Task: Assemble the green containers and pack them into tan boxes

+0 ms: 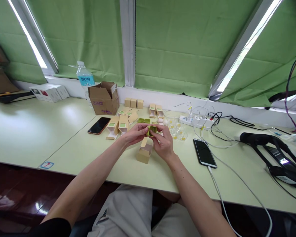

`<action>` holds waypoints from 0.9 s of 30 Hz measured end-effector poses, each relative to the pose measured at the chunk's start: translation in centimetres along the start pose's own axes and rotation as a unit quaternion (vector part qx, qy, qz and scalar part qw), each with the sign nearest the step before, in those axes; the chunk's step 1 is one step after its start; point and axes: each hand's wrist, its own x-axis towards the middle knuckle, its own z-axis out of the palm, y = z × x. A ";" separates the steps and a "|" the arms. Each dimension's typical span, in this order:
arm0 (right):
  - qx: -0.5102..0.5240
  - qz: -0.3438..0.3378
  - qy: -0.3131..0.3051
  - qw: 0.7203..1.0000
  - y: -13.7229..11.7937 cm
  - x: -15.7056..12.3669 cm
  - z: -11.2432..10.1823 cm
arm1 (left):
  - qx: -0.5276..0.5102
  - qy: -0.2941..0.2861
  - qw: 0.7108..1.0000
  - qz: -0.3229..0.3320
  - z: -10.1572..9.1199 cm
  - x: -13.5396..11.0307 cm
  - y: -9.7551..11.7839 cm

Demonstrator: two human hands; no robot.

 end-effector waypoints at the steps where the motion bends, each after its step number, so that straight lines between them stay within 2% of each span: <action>1: 0.000 0.002 0.004 1.000 0.0 0.0 0.0 | -0.002 0.003 1.000 -0.001 0.0 0.0 -0.1; 6: 0.005 -0.030 0.037 0.999 -0.3 0.2 -0.2 | -0.027 0.017 0.999 -0.006 -0.2 0.1 -0.7; 9: 0.017 -0.053 0.041 0.998 -0.1 0.6 -1.0 | -0.036 0.028 0.999 0.006 -0.6 0.3 -0.9; 13: -0.033 0.012 0.031 0.999 1.2 0.9 -2.7 | -0.069 0.083 0.992 0.060 -1.4 0.5 -0.7; 14: -0.057 0.033 0.005 0.998 1.6 0.9 -3.1 | -0.076 0.097 0.990 0.070 -1.6 0.5 -0.7; 16: -0.103 0.054 -0.088 0.989 2.1 0.7 -3.4 | -0.089 0.119 0.986 0.080 -2.0 0.5 -0.7; 19: -0.148 0.049 -0.235 0.959 2.1 0.1 -3.2 | -0.103 0.129 0.982 0.086 -2.2 0.5 -0.7; 21: -0.165 0.047 -0.289 0.942 1.9 -0.2 -2.9 | -0.105 0.129 0.982 0.088 -2.3 0.5 -0.7; 24: -0.171 0.058 -0.316 0.931 1.5 -0.2 -2.7 | -0.101 0.133 0.982 0.090 -2.2 0.5 -0.7; 27: -0.131 0.092 -0.275 0.948 1.4 0.3 -2.9 | -0.088 0.144 0.981 0.096 -2.1 0.6 -0.7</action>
